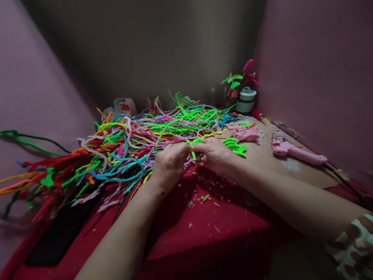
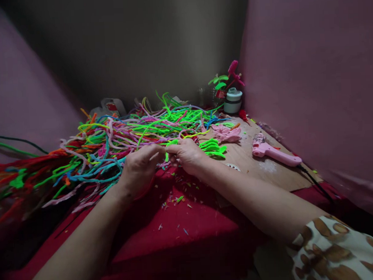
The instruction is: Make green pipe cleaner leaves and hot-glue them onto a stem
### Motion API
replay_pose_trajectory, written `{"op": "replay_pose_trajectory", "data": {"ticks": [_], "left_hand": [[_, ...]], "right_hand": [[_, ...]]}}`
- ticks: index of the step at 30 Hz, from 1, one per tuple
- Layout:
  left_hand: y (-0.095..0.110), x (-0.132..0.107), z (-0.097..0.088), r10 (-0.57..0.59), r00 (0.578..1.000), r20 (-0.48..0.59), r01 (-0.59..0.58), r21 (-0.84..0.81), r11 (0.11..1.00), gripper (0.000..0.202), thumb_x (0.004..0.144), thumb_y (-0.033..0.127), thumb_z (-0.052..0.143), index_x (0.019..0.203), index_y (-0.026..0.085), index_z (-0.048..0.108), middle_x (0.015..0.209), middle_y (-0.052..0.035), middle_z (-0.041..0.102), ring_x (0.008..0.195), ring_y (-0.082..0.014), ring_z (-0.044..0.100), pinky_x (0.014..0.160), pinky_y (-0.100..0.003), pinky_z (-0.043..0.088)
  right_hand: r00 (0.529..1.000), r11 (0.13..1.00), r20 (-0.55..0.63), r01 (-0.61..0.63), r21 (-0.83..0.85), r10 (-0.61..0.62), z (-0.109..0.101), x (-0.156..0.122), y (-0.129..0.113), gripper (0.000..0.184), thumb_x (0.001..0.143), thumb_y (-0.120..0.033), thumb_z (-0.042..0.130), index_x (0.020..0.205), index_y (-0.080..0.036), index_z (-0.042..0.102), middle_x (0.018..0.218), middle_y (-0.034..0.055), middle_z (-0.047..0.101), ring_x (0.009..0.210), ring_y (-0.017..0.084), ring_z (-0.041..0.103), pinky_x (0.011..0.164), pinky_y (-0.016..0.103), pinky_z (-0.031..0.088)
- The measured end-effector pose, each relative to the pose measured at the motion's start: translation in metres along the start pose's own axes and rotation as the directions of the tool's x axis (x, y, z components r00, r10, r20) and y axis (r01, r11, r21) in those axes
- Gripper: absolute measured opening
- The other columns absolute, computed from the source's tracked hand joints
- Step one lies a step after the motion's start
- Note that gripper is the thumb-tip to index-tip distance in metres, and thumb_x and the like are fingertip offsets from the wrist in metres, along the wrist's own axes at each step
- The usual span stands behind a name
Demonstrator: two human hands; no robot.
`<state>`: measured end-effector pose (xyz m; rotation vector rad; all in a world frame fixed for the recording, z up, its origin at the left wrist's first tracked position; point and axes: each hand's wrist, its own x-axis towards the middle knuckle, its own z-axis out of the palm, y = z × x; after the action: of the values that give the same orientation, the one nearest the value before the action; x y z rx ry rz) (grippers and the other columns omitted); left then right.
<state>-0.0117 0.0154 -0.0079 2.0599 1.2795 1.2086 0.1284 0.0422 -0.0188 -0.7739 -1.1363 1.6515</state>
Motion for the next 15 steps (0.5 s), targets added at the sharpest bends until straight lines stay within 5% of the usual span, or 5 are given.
{"op": "replay_pose_trajectory", "data": {"ticks": [3,6,8,11,15], "left_hand": [[0.001,0.001,-0.004,0.062,0.998,0.004,-0.062,0.066,0.996,0.011,0.075,0.022,0.055,0.071,0.021,0.065,0.068,-0.0015,0.060,0.071,-0.0151,0.053,0.074,-0.025,0.040],[0.004,0.004,-0.009,-0.154,0.988,0.019,0.154,-0.204,0.967,0.012,0.074,0.029,0.059,0.079,0.019,0.064,0.072,-0.0013,0.061,0.067,-0.0143,0.056,0.065,-0.024,0.042],[0.004,0.006,-0.013,-0.277,0.951,0.135,0.308,-0.362,0.880,0.018,0.072,0.034,0.062,0.077,0.017,0.063,0.071,-0.0010,0.061,0.063,-0.0132,0.056,0.061,-0.024,0.043],[0.000,0.008,-0.016,-0.300,0.900,0.316,0.416,-0.421,0.806,0.023,0.070,0.037,0.064,0.066,0.014,0.062,0.062,-0.0004,0.057,0.054,-0.0101,0.051,0.056,-0.023,0.041],[-0.003,0.008,-0.015,-0.305,0.886,0.350,0.433,-0.386,0.815,0.022,0.069,0.034,0.065,0.063,0.013,0.060,0.056,0.0011,0.052,0.049,-0.0079,0.043,0.051,-0.022,0.035]], "right_hand": [[0.999,1.000,0.025,0.024,0.000,-0.024,-0.001,0.000,-0.001,0.023,0.059,-0.021,0.063,0.046,-0.017,0.045,0.036,-0.0056,0.042,0.033,0.007,0.036,0.035,0.022,0.028],[0.994,0.989,0.014,0.113,-0.098,-0.112,0.000,-0.001,-0.002,0.024,0.065,-0.022,0.060,0.046,-0.017,0.046,0.039,-0.0051,0.043,0.035,0.006,0.036,0.038,0.022,0.028],[0.983,0.960,0.010,0.182,-0.214,-0.184,0.000,-0.002,-0.003,0.022,0.068,-0.021,0.057,0.048,-0.016,0.048,0.041,-0.0050,0.044,0.038,0.006,0.037,0.041,0.022,0.029],[0.966,0.907,0.035,0.254,-0.336,-0.257,0.001,-0.005,-0.003,0.014,0.070,-0.021,0.056,0.057,-0.016,0.054,0.048,-0.0043,0.048,0.044,0.007,0.040,0.045,0.022,0.031],[0.940,0.824,0.072,0.327,-0.462,-0.333,0.002,-0.008,-0.003,0.013,0.074,-0.021,0.052,0.064,-0.015,0.058,0.057,-0.0025,0.051,0.053,0.008,0.043,0.052,0.023,0.033]]}}
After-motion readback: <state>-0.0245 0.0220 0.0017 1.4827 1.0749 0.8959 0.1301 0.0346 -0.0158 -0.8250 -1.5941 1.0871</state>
